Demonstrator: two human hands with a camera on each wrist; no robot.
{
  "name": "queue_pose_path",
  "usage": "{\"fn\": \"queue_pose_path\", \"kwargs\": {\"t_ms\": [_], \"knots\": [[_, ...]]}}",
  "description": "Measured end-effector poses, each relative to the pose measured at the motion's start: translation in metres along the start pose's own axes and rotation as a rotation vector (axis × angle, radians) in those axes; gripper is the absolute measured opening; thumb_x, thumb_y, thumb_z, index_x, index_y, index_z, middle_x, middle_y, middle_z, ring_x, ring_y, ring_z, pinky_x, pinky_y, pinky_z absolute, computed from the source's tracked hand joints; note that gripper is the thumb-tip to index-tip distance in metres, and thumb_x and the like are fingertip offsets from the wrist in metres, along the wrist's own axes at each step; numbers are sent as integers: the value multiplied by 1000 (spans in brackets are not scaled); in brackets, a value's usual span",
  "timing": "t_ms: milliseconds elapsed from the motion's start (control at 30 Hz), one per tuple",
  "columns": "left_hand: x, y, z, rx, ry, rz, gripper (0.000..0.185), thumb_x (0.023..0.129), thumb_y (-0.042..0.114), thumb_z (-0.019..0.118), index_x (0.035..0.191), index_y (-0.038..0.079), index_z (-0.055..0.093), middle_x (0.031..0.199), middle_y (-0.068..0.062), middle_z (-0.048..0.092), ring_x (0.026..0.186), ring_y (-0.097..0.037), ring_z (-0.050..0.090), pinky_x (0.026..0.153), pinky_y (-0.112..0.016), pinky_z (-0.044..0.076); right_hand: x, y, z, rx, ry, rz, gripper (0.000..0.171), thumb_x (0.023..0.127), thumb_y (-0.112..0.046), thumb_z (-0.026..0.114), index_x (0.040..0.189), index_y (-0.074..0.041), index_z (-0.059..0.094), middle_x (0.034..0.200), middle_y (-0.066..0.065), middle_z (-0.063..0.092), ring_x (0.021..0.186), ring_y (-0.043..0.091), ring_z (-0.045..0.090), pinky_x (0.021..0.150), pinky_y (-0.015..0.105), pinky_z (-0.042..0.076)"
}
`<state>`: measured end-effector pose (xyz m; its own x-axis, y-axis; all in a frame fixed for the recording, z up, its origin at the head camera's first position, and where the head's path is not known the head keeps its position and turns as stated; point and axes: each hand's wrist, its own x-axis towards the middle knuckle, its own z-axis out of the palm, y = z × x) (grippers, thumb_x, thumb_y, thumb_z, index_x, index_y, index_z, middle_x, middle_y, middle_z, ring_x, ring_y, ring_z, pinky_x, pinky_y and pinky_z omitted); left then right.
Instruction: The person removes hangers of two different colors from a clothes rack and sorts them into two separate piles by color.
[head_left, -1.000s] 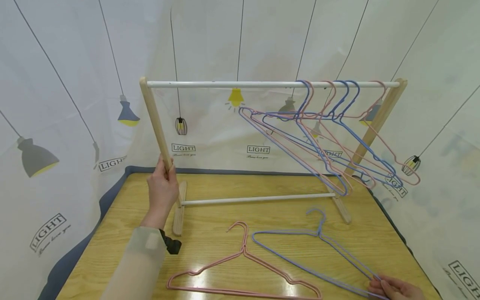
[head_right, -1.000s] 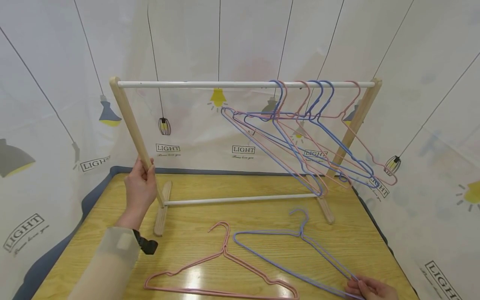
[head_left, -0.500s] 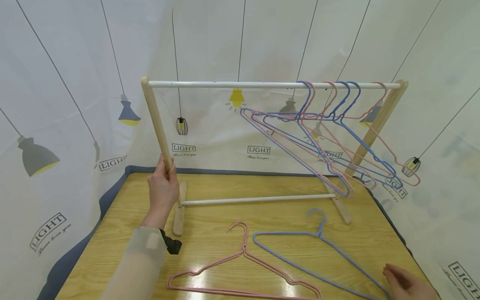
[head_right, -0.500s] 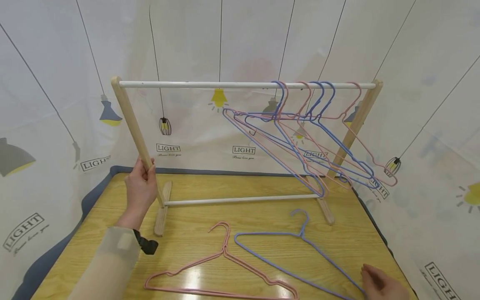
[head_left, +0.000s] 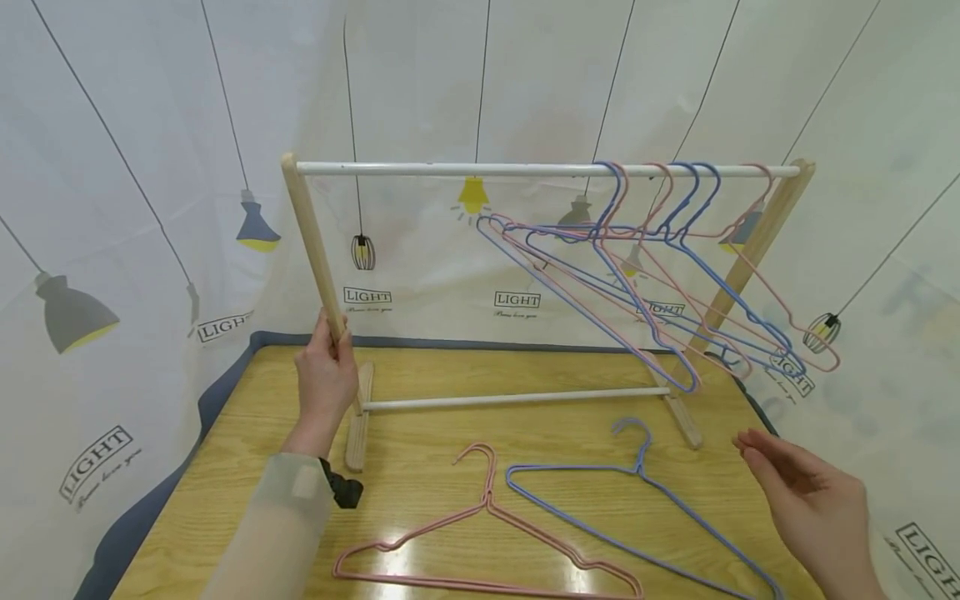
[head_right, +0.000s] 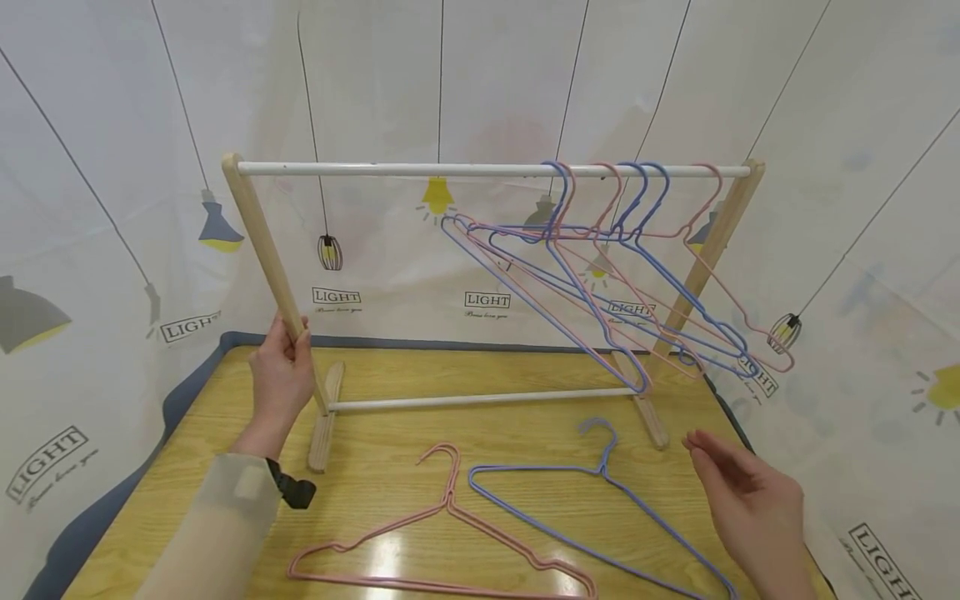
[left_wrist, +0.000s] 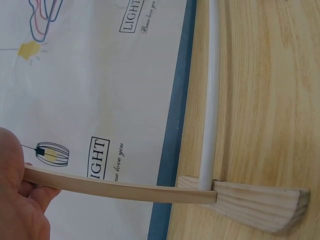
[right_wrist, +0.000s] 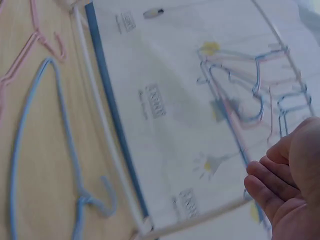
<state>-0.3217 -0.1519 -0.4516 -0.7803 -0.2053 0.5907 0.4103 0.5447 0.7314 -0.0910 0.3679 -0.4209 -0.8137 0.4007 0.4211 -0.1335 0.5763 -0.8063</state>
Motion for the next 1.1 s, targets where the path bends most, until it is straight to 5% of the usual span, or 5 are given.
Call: {"fn": "queue_pose_path", "kwargs": {"t_ms": [167,367,700,900,1100], "knots": [[0,1,-1,1,2,-4,28,109,10,59,136,4,62,121,-26,73,86,-38,75,65,-54,58,26,-28,17,62,-30,-177,30,93,13,73,123,10,73,108,-9,78,95,0,73,78,15,55],[-1,-1,1,3,-1,-8,30,110,11,58,139,5,61,122,-26,73,89,-39,76,66,-54,59,49,-44,32,113,-40,-273,32,91,17,72,123,10,73,110,-5,78,98,0,73,80,14,54],[0,-1,1,12,13,19,27,109,10,59,135,4,63,119,-25,73,86,-38,76,65,-54,59,62,-44,55,215,-149,-275,31,93,14,73,123,13,71,112,-2,78,98,3,73,80,16,55],[0,-1,1,4,6,14,28,109,10,59,137,4,62,123,-25,72,90,-39,76,65,-54,59,64,-44,68,482,-232,-189,28,100,12,64,126,21,64,112,10,78,101,14,76,89,25,55],[0,-1,1,0,9,7,28,109,9,59,136,4,62,120,-26,73,87,-41,76,65,-54,58,64,-45,79,384,-208,-224,25,104,9,59,127,17,66,115,9,78,102,10,75,88,25,56]]}}
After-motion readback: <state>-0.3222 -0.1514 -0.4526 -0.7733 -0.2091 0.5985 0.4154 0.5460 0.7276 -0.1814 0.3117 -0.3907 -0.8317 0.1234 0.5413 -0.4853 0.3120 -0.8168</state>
